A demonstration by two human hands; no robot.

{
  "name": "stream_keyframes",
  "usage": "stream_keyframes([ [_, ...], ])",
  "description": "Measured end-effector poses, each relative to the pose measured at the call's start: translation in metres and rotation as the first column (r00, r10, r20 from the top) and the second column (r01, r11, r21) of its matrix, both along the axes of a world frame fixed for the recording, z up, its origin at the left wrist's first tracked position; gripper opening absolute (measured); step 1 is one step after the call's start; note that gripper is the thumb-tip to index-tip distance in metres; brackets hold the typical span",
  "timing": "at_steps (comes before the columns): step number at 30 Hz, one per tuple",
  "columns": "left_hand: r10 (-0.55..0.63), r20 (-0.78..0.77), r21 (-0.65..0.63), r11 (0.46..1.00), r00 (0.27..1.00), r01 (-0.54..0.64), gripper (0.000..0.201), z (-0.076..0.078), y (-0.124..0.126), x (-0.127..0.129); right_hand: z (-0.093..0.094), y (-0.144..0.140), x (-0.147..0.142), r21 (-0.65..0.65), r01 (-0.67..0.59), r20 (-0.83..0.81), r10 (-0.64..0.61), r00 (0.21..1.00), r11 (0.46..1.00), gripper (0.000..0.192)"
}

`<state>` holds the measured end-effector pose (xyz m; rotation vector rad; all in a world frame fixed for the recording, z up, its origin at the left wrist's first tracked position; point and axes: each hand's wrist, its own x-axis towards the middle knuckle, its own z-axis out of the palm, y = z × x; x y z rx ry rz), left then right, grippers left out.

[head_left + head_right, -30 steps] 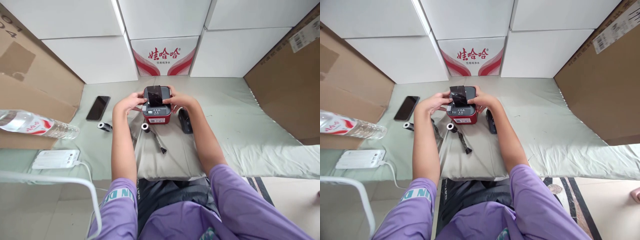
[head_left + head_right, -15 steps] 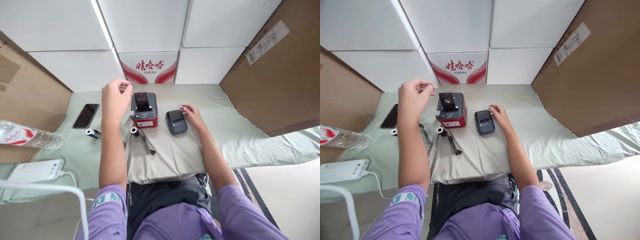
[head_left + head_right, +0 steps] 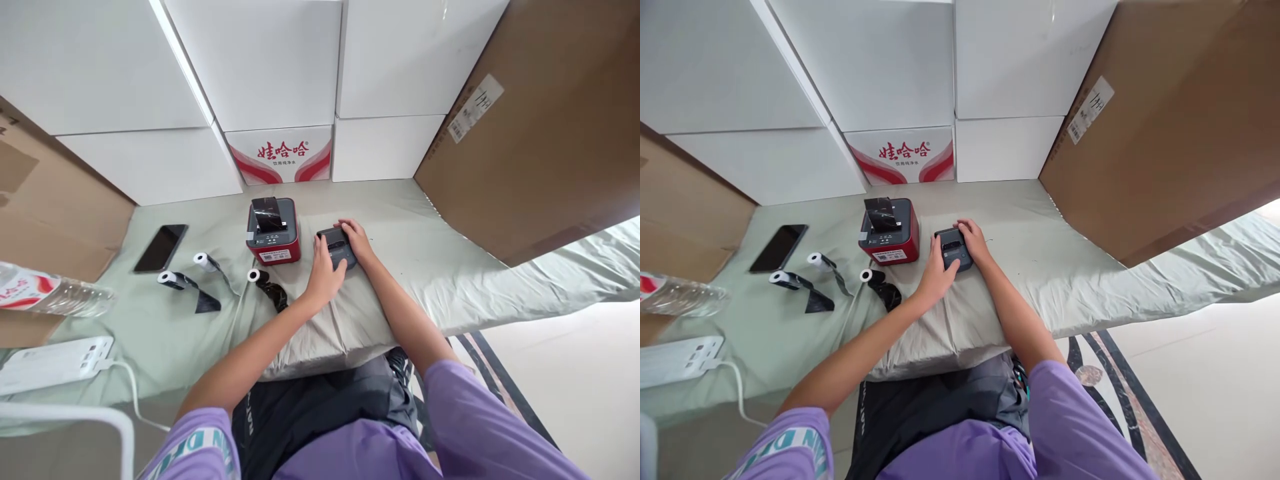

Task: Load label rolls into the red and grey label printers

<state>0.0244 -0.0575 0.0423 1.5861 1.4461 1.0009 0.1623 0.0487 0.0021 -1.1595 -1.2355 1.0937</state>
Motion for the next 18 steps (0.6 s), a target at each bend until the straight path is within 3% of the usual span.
stream_keyframes([
  [4, 0.008, 0.042, -0.041, 0.999, 0.999, -0.006, 0.090, -0.009, -0.011, -0.004, 0.000, 0.000, -0.002, -0.014, 0.011, -0.005, -0.011, 1.000, 1.000, 0.044],
  [11, -0.011, 0.016, -0.135, 0.991, 1.000, 0.013, 0.093, 0.004, -0.012, -0.010, 0.002, -0.002, -0.002, -0.031, 0.014, -0.001, -0.014, 1.000, 0.999, 0.044],
  [18, -0.008, 0.008, -0.144, 0.990, 1.000, 0.010, 0.089, 0.008, -0.009, -0.017, 0.003, -0.002, -0.002, -0.030, 0.005, 0.003, -0.005, 1.000, 1.000, 0.044],
])
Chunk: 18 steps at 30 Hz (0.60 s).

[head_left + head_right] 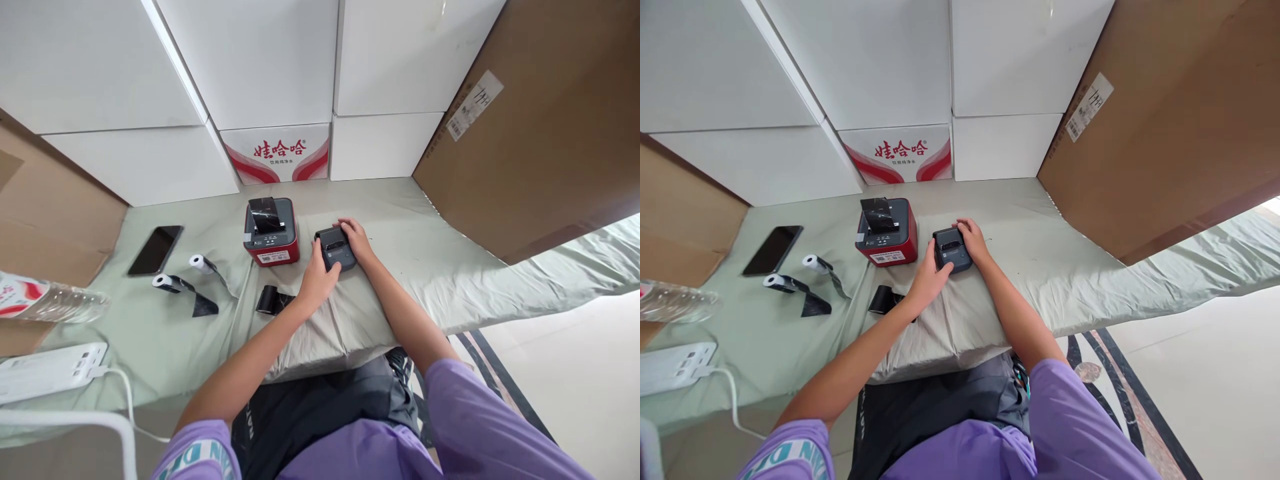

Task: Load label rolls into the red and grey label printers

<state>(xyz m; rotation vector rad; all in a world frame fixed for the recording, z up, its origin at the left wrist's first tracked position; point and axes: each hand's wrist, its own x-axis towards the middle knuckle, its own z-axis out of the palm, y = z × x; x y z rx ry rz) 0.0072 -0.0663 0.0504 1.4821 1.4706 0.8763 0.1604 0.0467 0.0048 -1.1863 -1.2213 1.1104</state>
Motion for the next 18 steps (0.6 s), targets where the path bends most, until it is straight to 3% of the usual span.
stream_keyframes([
  [14, -0.033, -0.131, 0.041, 0.998, 0.991, 0.039, 0.085, 0.003, 0.007, -0.008, 0.003, -0.003, -0.001, -0.003, 0.001, 0.000, -0.001, 1.000, 1.000, 0.043],
  [18, -0.058, -0.199, 0.021, 0.998, 0.978, 0.064, 0.073, 0.006, 0.013, -0.017, 0.000, 0.000, -0.001, -0.016, 0.016, -0.023, -0.016, 1.000, 1.000, 0.042],
])
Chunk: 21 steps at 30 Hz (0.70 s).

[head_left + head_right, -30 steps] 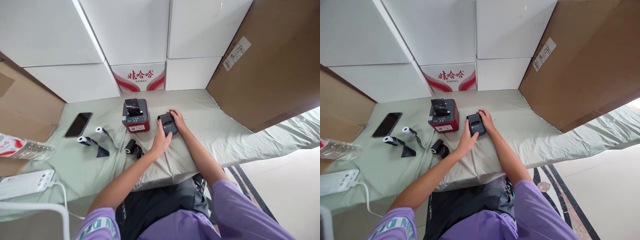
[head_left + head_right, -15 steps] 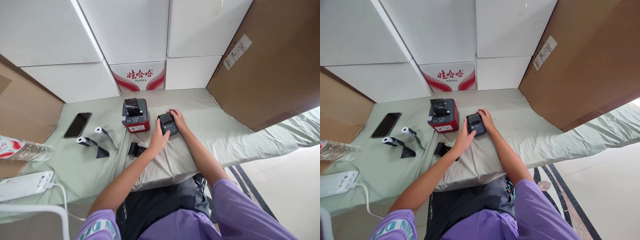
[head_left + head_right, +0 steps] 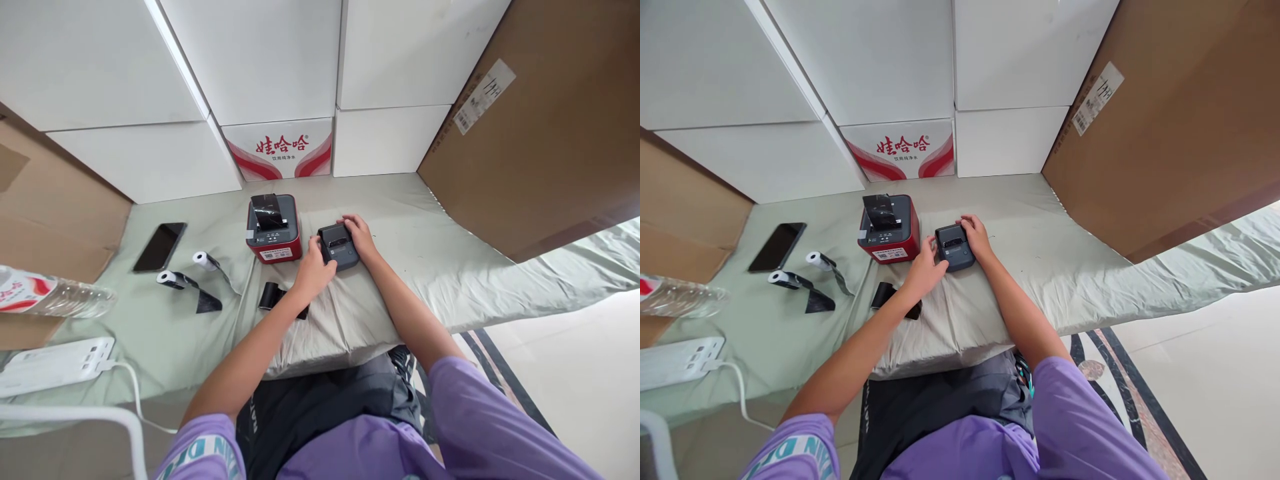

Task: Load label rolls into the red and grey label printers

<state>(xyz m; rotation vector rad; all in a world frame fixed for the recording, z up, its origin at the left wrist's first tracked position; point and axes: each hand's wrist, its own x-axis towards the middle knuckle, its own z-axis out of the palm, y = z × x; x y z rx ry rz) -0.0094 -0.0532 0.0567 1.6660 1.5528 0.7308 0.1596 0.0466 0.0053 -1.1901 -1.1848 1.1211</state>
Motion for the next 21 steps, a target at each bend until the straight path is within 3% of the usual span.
stream_keyframes([
  [8, -0.092, -0.148, -0.031, 0.996, 0.985, 0.088, 0.056, 0.004, 0.011, -0.012, -0.006, 0.004, -0.001, -0.006, 0.009, -0.032, -0.009, 0.999, 1.000, 0.043],
  [13, -0.080, -0.267, -0.060, 0.996, 0.960, 0.066, 0.052, 0.007, 0.013, -0.006, -0.005, 0.004, -0.001, -0.002, 0.009, 0.005, -0.009, 1.000, 1.000, 0.043],
  [18, -0.056, -0.136, -0.047, 0.998, 0.989, 0.050, 0.049, 0.007, 0.014, -0.011, -0.007, 0.007, -0.001, -0.008, 0.039, -0.013, -0.039, 0.999, 0.999, 0.042],
  [21, -0.040, -0.035, -0.019, 0.999, 0.999, 0.040, 0.046, 0.014, 0.009, -0.014, -0.011, 0.009, -0.001, -0.022, 0.049, -0.050, -0.050, 0.998, 0.999, 0.041],
])
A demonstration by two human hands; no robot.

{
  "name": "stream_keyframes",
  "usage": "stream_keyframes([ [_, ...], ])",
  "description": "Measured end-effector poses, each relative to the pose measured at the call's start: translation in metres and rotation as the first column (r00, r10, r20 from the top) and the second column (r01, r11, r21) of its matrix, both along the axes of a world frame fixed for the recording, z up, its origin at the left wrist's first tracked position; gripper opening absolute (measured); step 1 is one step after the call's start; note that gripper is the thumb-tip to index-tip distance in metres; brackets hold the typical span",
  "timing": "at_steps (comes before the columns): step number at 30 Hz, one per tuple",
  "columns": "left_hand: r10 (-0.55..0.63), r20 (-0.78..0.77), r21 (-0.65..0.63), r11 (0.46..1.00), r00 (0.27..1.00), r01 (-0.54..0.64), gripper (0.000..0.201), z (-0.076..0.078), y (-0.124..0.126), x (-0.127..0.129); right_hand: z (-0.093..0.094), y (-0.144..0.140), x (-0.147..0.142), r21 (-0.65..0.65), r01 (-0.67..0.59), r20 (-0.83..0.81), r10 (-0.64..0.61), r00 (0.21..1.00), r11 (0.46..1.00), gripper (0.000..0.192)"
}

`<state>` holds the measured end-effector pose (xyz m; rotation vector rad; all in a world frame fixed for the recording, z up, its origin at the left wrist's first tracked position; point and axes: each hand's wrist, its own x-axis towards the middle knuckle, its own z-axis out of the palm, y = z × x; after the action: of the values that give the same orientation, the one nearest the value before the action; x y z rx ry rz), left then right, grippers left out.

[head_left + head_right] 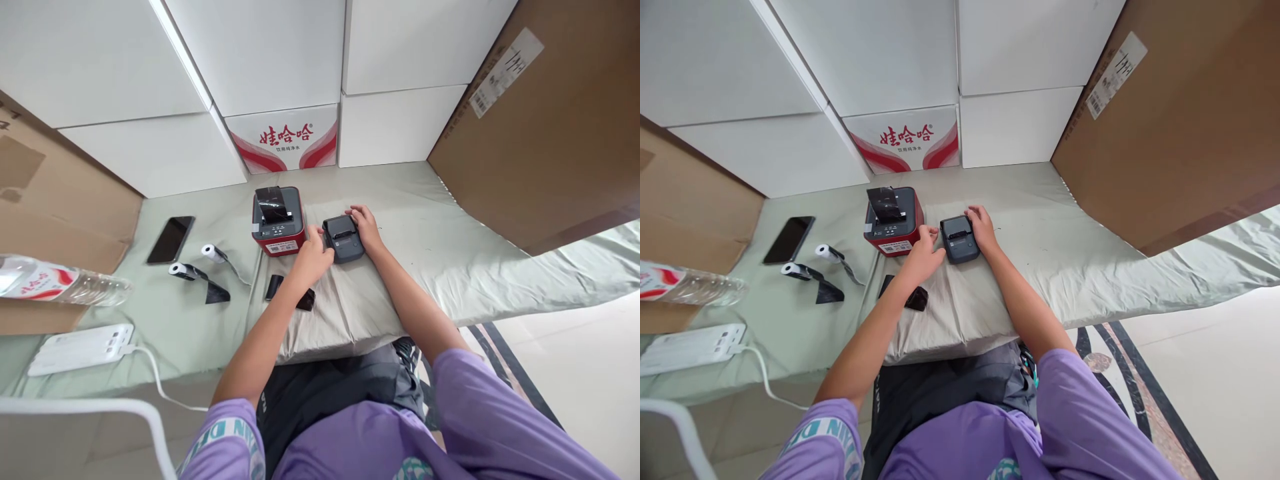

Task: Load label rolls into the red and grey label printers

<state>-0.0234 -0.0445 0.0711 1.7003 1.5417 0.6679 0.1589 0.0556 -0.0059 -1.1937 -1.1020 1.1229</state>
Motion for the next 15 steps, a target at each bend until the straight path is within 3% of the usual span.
stream_keyframes([
  [6, -0.012, 0.144, 0.024, 1.000, 0.990, 0.009, 0.041, 0.019, 0.005, 0.009, -0.005, 0.003, 0.000, 0.007, -0.009, -0.030, 0.009, 1.000, 1.000, 0.041],
  [11, 0.076, 0.091, -0.019, 0.997, 0.993, -0.074, 0.048, 0.013, 0.009, 0.013, -0.003, 0.002, -0.001, -0.001, -0.033, -0.037, 0.033, 0.999, 0.999, 0.046],
  [15, 0.070, 0.275, -0.003, 0.997, 0.959, -0.072, 0.050, 0.005, 0.021, 0.014, -0.006, 0.004, -0.003, 0.038, 0.011, -0.004, -0.011, 1.000, 0.999, 0.044],
])
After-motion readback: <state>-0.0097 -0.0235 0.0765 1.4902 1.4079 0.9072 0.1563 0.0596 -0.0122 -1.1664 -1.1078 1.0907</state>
